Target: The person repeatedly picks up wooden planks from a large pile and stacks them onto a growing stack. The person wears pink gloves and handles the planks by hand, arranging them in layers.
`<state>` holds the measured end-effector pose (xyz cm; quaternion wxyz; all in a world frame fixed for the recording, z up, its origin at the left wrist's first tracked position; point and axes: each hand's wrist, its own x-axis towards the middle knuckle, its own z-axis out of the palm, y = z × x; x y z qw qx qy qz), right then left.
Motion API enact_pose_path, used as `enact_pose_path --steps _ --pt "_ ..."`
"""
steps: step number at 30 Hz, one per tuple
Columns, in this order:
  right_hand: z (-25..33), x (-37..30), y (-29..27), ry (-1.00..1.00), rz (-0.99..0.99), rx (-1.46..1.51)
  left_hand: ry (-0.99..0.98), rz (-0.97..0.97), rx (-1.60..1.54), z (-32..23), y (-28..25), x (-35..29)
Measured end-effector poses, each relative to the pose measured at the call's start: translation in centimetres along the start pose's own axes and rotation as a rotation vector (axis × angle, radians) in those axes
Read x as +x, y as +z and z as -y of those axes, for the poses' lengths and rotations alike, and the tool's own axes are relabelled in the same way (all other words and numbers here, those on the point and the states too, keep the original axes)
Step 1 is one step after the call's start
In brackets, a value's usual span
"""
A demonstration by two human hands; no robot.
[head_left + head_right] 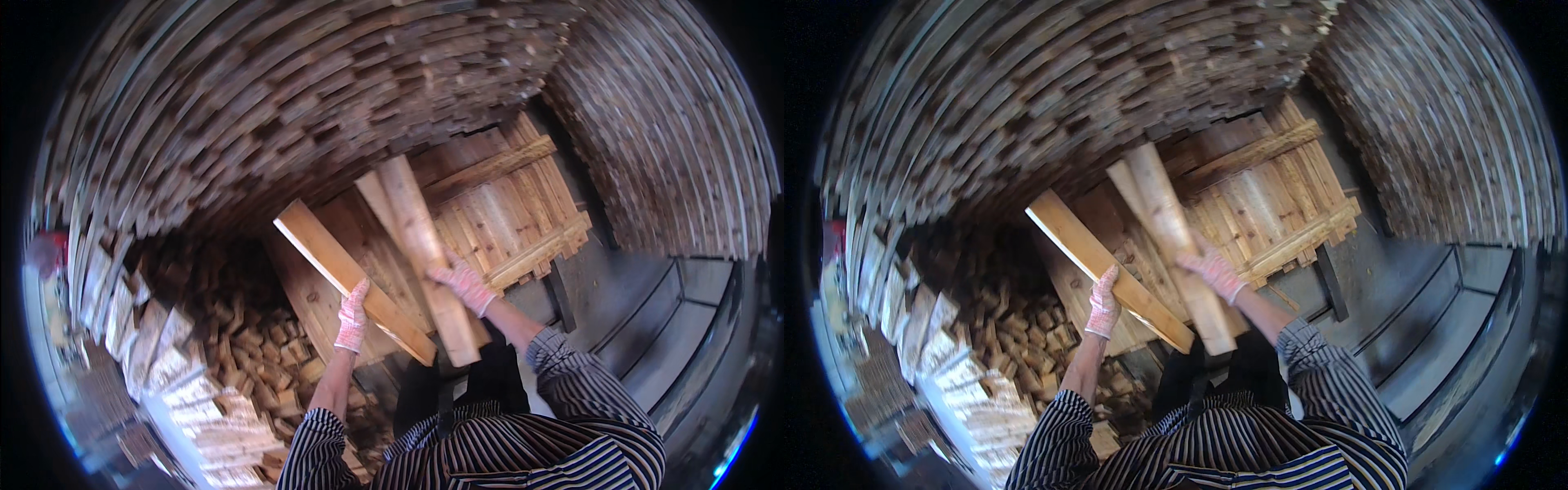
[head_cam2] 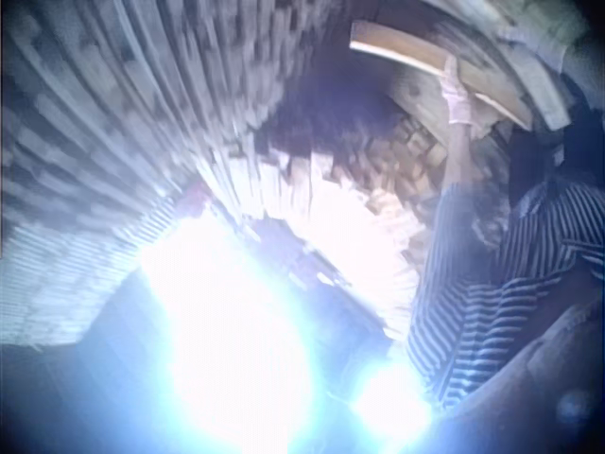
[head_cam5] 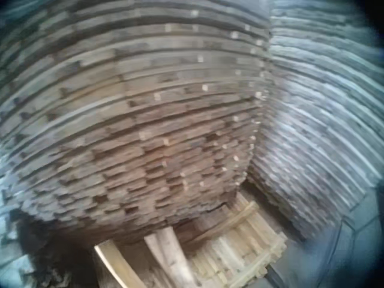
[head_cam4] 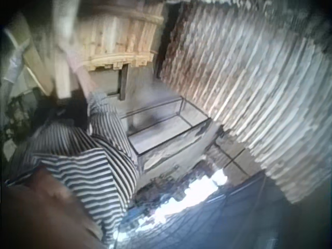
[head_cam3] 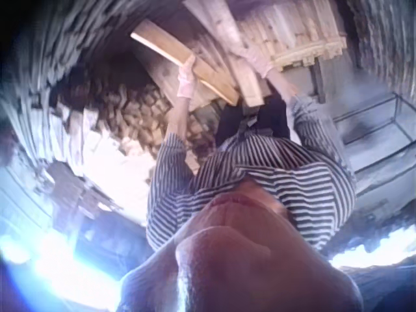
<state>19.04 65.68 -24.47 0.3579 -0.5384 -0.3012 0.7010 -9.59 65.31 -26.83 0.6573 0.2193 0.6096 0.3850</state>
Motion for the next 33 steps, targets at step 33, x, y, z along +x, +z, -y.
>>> enact_pose_path --steps 33 --pt "-4.3 13.1 -15.5 -0.379 -1.033 -1.377 -0.339 -0.104 -0.237 8.9 7.3 17.0"
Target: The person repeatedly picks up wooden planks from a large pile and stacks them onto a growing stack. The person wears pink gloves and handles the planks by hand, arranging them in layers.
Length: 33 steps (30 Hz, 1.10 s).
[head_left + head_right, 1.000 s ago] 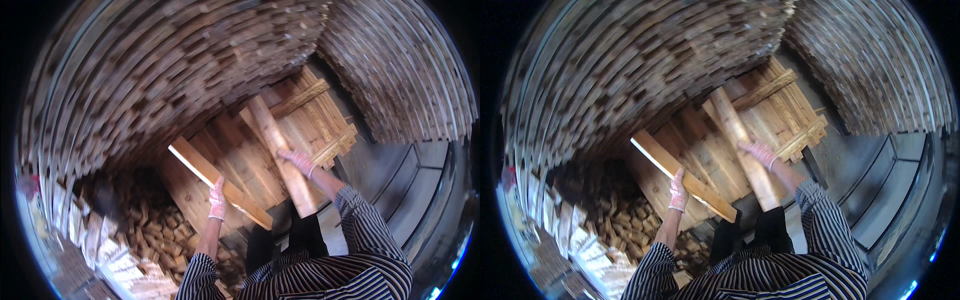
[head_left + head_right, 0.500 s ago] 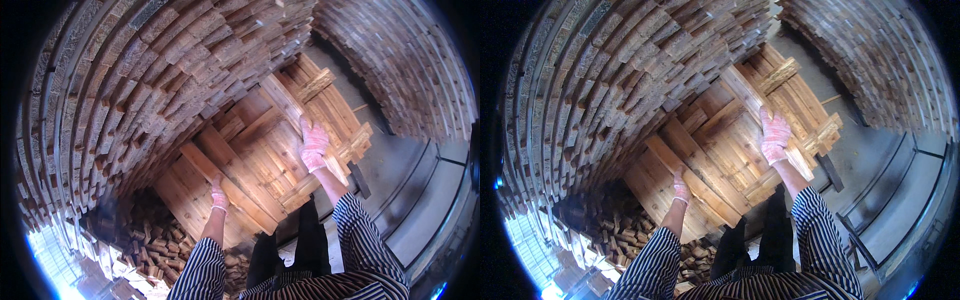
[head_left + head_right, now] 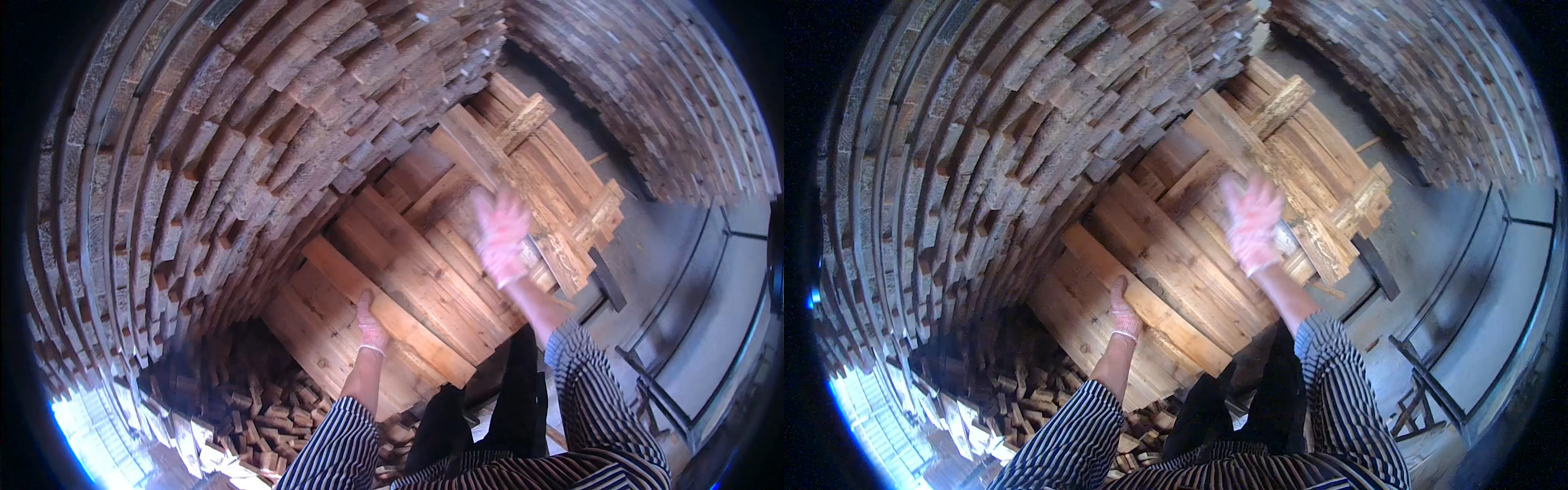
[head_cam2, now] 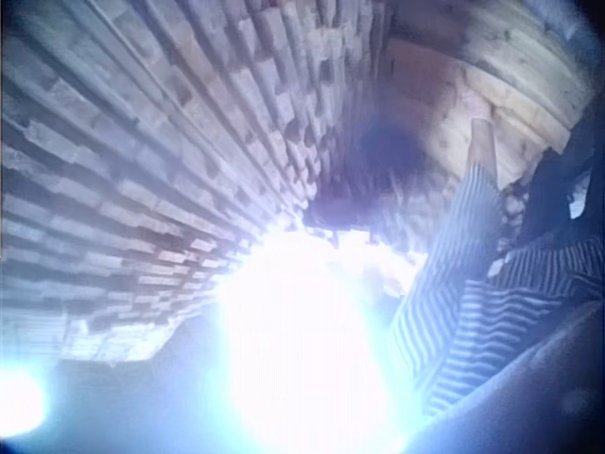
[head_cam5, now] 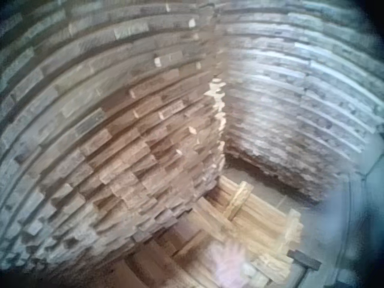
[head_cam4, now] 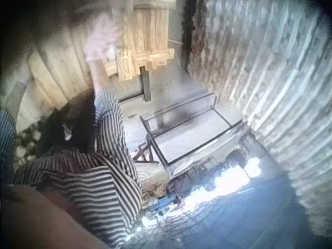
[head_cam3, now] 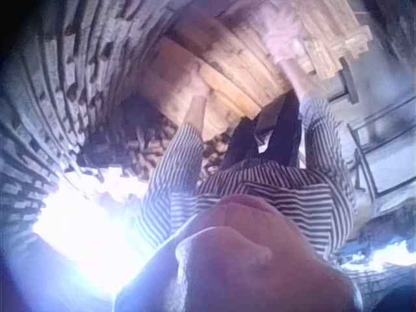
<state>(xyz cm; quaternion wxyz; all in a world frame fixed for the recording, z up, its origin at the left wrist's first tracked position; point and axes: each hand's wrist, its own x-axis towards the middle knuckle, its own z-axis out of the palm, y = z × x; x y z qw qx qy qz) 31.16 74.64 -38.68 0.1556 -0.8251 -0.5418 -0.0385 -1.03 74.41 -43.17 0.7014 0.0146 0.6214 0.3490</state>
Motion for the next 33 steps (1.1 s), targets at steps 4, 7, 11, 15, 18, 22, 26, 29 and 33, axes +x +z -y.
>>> enact_pose_path --steps 4,7,11,15,18,22,26,29,33 --pt "-5.9 3.3 -0.1 0.137 0.234 -0.08 -0.026 0.052 0.025 -0.5 -2.4 1.1" --pt "-3.2 1.9 0.1 0.162 0.169 0.082 0.035 0.0 0.074 -0.4 -2.2 0.7" --pt "0.8 -1.0 1.8 0.252 0.464 0.127 -0.029 0.089 0.103 -0.3 0.7 -0.4" --pt "3.9 -3.3 1.2 0.009 0.598 0.365 0.076 0.005 0.141 -0.8 -3.0 1.9" --pt "-0.2 1.0 0.4 0.1 0.6 -0.003 -0.017 0.063 0.08 -0.8 -3.8 1.9" --pt "-9.2 2.8 -0.8 0.166 0.535 0.013 0.108 0.012 0.189 -0.1 2.3 -1.4" --pt "-4.4 1.6 -1.4 0.297 0.691 0.263 0.094 -0.016 0.176 -0.1 1.7 -1.3" --pt "1.1 -1.9 0.6 0.069 0.496 0.178 -0.002 0.046 0.055 -1.0 -2.3 1.3" --pt "3.6 -2.6 -2.9 0.002 0.509 0.155 0.031 0.032 0.054 -1.0 -1.5 0.3"
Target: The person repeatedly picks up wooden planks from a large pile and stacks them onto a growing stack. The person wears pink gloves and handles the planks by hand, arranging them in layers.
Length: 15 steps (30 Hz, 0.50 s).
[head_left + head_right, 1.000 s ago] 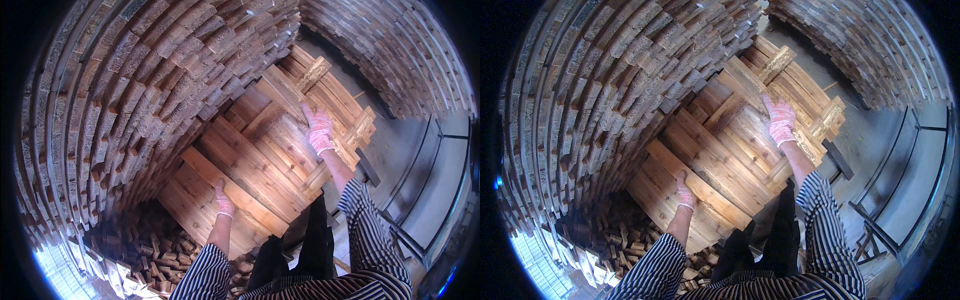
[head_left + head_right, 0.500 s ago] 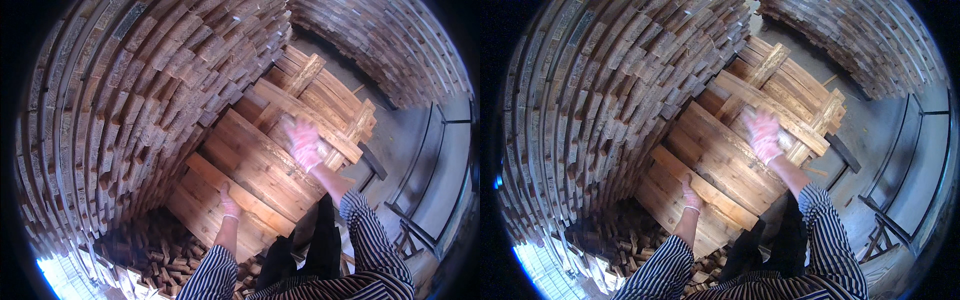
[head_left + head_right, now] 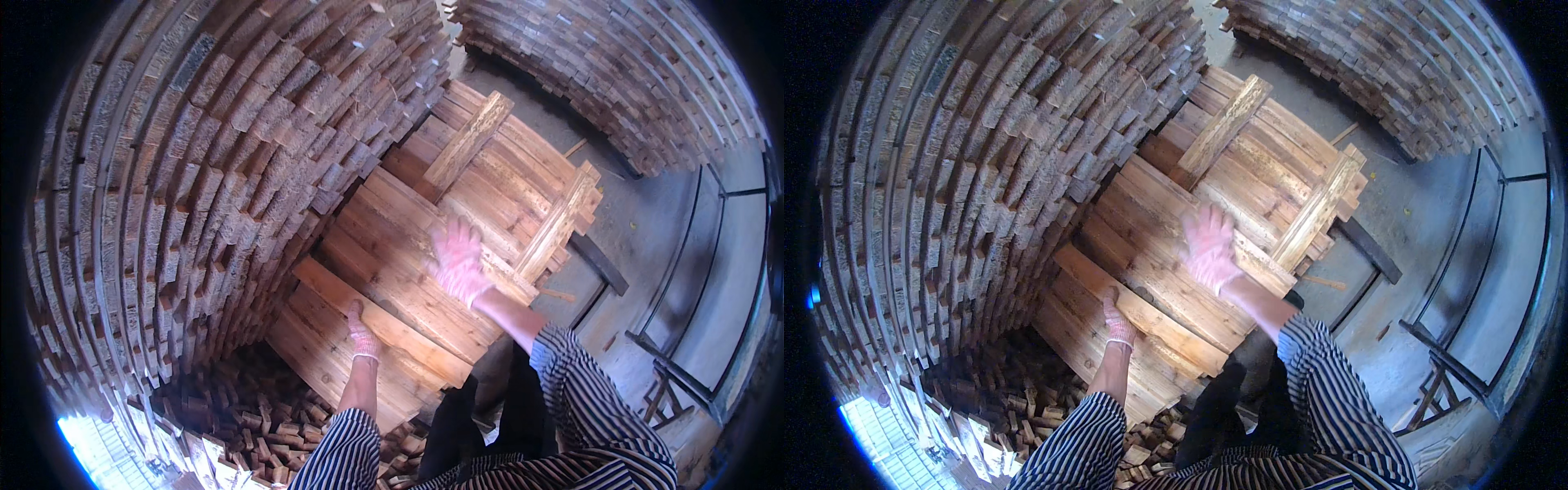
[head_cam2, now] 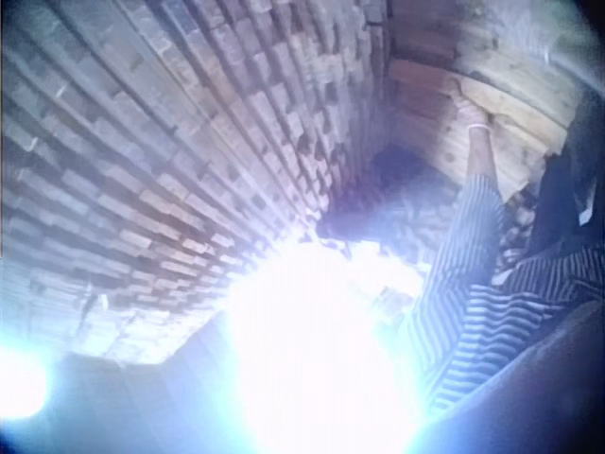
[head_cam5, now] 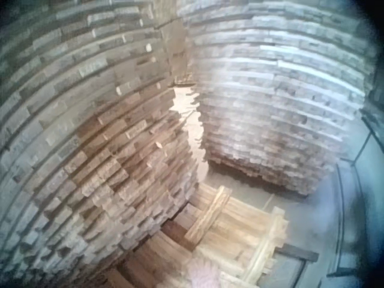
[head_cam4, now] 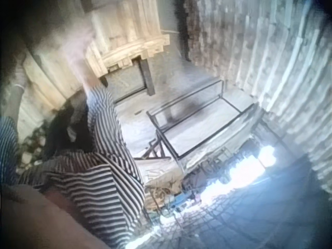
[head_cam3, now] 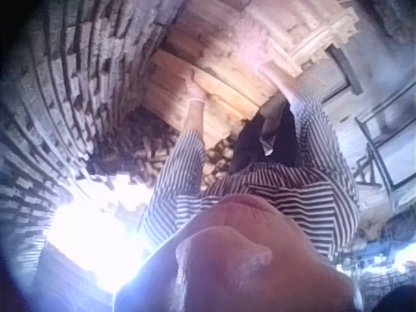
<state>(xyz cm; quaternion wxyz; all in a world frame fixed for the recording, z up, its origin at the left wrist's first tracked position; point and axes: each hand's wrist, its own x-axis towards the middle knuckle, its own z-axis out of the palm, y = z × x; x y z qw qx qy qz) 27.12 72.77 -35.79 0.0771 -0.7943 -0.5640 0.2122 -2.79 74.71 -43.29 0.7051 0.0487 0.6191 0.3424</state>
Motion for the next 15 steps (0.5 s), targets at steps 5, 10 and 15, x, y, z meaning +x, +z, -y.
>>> enact_pose_path --steps 5,10,15 --pt "1.3 -6.7 -2.5 -0.2 0.463 0.176 -0.002 0.074 0.055 2.8 11.0 -7.9" --pt "-5.7 -3.7 -4.3 -0.112 0.281 0.211 0.319 0.312 1.024 5.4 13.8 -5.5" --pt "-14.3 2.8 -4.7 0.08 0.071 0.065 0.31 0.124 1.996 6.3 18.1 -5.9"
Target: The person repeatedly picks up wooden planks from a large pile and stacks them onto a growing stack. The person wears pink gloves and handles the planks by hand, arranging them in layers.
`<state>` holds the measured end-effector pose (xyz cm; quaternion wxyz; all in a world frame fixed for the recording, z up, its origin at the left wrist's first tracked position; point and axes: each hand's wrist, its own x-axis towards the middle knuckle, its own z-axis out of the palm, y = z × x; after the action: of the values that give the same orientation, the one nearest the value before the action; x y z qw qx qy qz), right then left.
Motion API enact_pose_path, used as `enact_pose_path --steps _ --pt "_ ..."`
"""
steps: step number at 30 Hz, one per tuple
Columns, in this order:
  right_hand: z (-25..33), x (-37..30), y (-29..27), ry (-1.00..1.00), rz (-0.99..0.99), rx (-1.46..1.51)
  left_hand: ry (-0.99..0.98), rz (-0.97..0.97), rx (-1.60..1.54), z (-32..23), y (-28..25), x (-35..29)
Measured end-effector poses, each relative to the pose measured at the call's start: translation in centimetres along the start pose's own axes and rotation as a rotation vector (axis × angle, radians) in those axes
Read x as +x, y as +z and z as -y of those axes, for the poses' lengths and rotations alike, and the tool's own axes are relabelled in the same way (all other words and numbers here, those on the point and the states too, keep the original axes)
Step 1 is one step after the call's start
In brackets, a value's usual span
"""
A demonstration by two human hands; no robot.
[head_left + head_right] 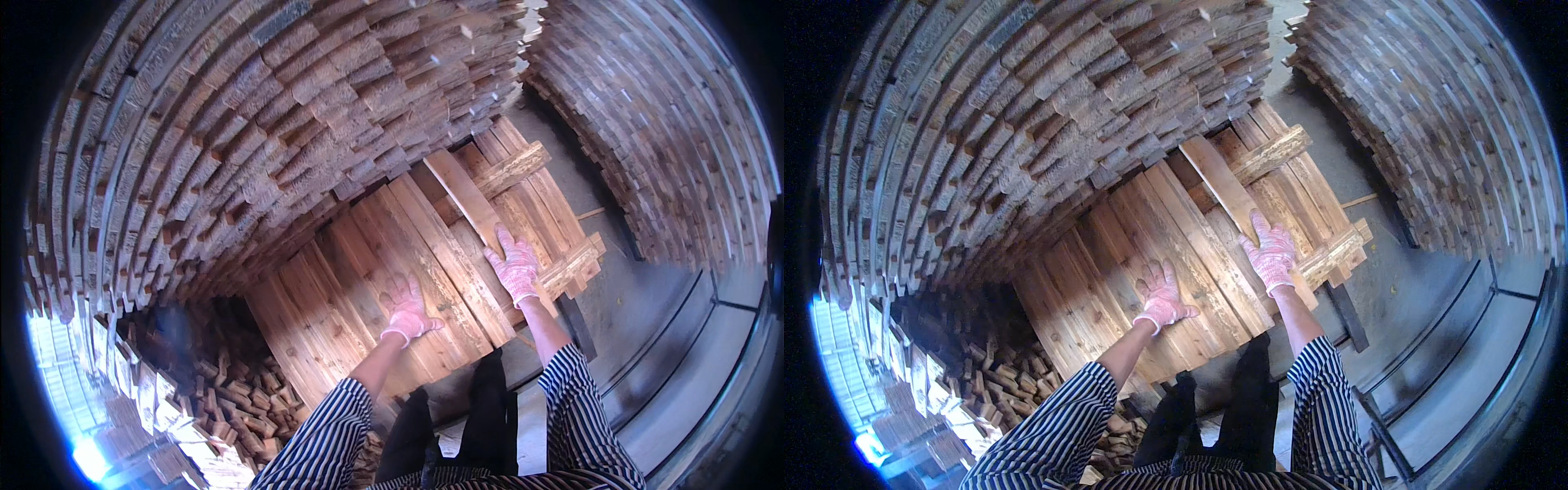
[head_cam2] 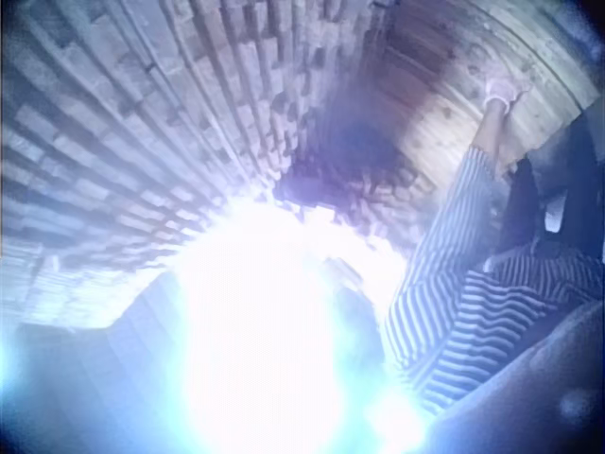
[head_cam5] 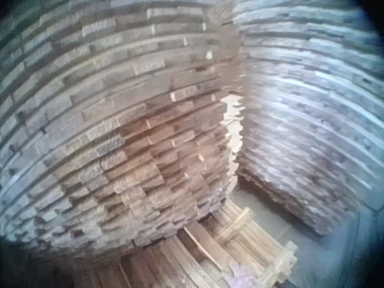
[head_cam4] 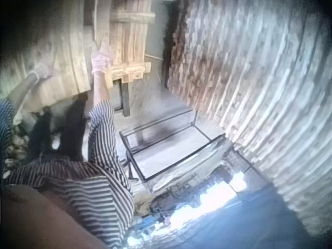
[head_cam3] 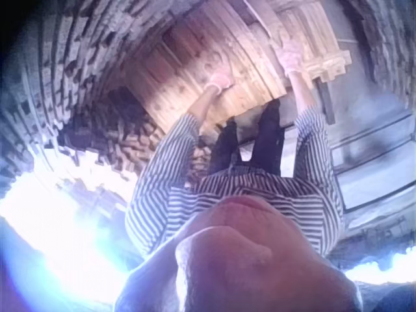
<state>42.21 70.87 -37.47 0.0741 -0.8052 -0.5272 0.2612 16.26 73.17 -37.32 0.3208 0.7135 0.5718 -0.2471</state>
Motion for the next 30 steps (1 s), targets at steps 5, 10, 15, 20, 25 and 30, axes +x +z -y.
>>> enact_pose_path --steps 5,10,15,20,25,30 --pt "0.7 -0.4 4.7 -0.181 0.099 -0.02 0.028 0.019 -0.033 1.0 -0.2 -0.1" --pt "-1.0 -0.3 8.5 -0.415 -0.24 -0.129 0.105 0.144 -0.273 4.2 -0.2 -0.5" --pt "1.9 -1.6 5.3 -0.155 0.097 -0.234 -0.004 -0.227 -0.603 6.4 -4.5 -5.7" --pt "7.6 -4.7 2.7 -0.104 0.083 -0.527 -0.093 -0.501 -1.064 10.0 2.4 -17.2" --pt "14.4 -5.2 9.5 -0.597 -0.01 -0.244 -0.365 -0.552 -1.258 13.7 13.2 -31.8" --pt "33.4 -29.3 14.4 -0.924 0.706 0.298 -0.774 -0.649 -1.804 13.8 20.9 -53.9"
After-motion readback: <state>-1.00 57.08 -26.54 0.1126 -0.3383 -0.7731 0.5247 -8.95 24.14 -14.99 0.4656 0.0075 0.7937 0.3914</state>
